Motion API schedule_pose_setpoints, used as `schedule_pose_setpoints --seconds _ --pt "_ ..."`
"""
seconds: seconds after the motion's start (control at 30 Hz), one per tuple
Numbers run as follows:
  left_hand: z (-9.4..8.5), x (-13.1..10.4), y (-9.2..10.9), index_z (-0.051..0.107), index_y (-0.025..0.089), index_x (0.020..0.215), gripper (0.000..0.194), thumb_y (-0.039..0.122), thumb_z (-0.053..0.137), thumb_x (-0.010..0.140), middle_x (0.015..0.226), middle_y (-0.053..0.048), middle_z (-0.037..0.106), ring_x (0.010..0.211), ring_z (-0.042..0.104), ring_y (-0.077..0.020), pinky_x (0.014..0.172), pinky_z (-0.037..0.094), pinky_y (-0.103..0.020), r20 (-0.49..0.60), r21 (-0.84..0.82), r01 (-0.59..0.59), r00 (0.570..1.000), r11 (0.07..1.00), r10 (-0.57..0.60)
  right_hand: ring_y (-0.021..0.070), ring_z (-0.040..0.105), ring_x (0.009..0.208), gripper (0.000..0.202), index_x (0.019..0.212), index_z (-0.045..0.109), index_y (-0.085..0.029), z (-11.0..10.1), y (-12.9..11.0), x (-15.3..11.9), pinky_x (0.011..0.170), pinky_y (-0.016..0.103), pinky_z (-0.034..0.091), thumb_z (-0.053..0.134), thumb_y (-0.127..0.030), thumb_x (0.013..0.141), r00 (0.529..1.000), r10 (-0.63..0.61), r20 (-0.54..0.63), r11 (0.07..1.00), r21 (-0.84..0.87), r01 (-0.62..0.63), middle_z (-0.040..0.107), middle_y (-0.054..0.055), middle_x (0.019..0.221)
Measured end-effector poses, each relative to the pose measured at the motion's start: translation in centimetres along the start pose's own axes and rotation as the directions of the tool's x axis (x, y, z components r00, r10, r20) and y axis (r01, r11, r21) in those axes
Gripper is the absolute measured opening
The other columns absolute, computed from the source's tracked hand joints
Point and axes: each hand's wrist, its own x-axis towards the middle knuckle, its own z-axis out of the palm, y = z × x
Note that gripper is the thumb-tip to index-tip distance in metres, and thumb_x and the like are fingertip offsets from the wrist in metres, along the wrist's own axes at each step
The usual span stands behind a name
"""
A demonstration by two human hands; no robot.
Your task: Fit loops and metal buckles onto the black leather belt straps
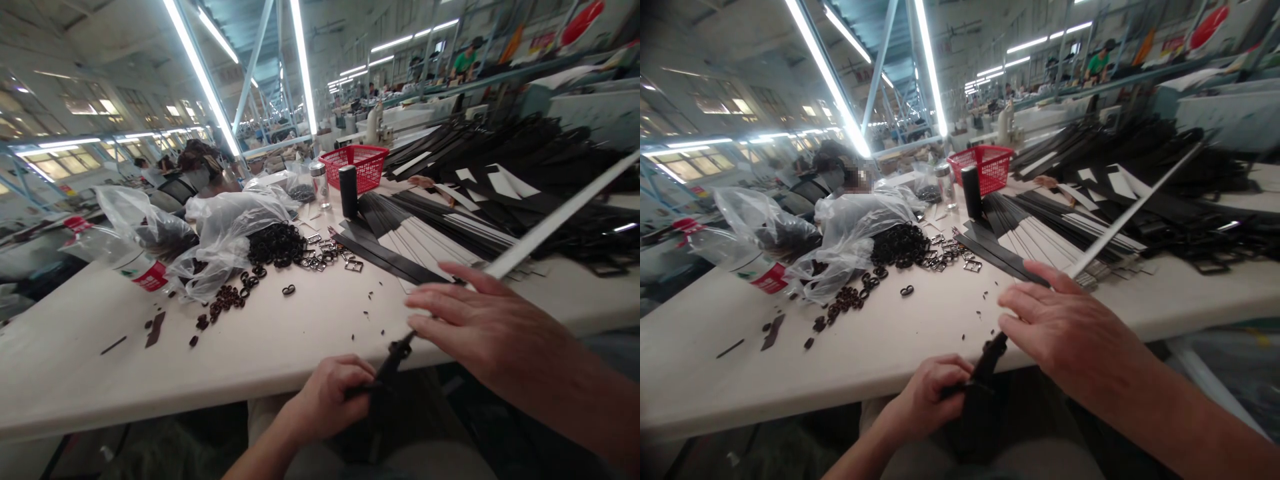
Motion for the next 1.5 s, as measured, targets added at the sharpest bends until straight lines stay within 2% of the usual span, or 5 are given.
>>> schedule_pose_setpoints --seconds 0.2,0.47,0.83,1.1,1.5 --pt "1.3 2.1 -1.8 0.073 0.015 0.079 0.019 0.034 0.073 0.075 0.069 -0.003 0.067 0.064 0.058 -0.0146 0.062 0.046 -0.025 -0.278 -0.558 0.152 0.892 0.816 -0.357 0.0223 0.068 0.100 0.017 0.101 0.072 -0.027 3.3 0.6 0.7 0.097 0.039 0.049 0.055 -0.029 0.094 0.910 0.216 -0.354 0.975 0.033 -0.219 0.074 0.004 0.109" --pt "2.5 4.0 -1.8 0.076 0.015 0.083 0.015 0.027 0.076 0.074 0.077 -0.002 0.072 0.073 0.061 -0.0152 0.075 0.048 -0.027 -0.342 -0.677 0.073 0.850 0.733 -0.401 0.0283 0.068 0.099 0.036 0.112 0.072 -0.020 9.4 -1.1 -3.2 0.088 0.038 0.055 0.065 -0.044 0.086 0.811 0.513 0.280 0.561 0.607 -0.564 0.075 0.009 0.107" --pt "5.0 5.0 -0.2 0.078 0.016 0.087 0.030 0.039 0.082 0.069 0.084 -0.004 0.073 0.081 0.062 -0.0190 0.082 0.052 -0.033 -0.324 -0.748 0.082 0.821 0.659 -0.470 0.0289 0.069 0.101 0.052 0.101 0.077 -0.019 12.8 -2.6 -2.8 0.095 0.043 0.054 0.068 -0.065 0.079 0.603 0.755 0.255 0.023 0.910 -0.414 0.077 0.012 0.103" --pt "5.7 5.5 -0.4 0.076 0.016 0.083 0.027 0.038 0.082 0.069 0.084 -0.003 0.069 0.082 0.060 -0.0169 0.081 0.050 -0.030 -0.373 -0.734 0.042 0.809 0.678 -0.454 0.0237 0.072 0.081 0.046 0.093 0.075 -0.016 14.2 -2.9 -1.6 0.081 0.036 0.057 0.068 -0.060 0.081 0.492 0.858 0.149 0.001 0.957 -0.291 0.077 0.010 0.088" --pt "5.3 5.1 -0.4 0.070 0.015 0.085 0.031 0.044 0.077 0.075 0.097 -0.006 0.070 0.081 0.065 -0.0163 0.079 0.054 -0.030 -0.415 -0.658 0.040 0.814 0.752 -0.406 0.0209 0.070 0.074 0.034 0.082 0.071 -0.018 13.5 -1.6 -1.4 0.070 0.031 0.056 0.055 -0.047 0.090 0.573 0.819 -0.031 0.326 0.846 -0.421 0.076 0.007 0.081"
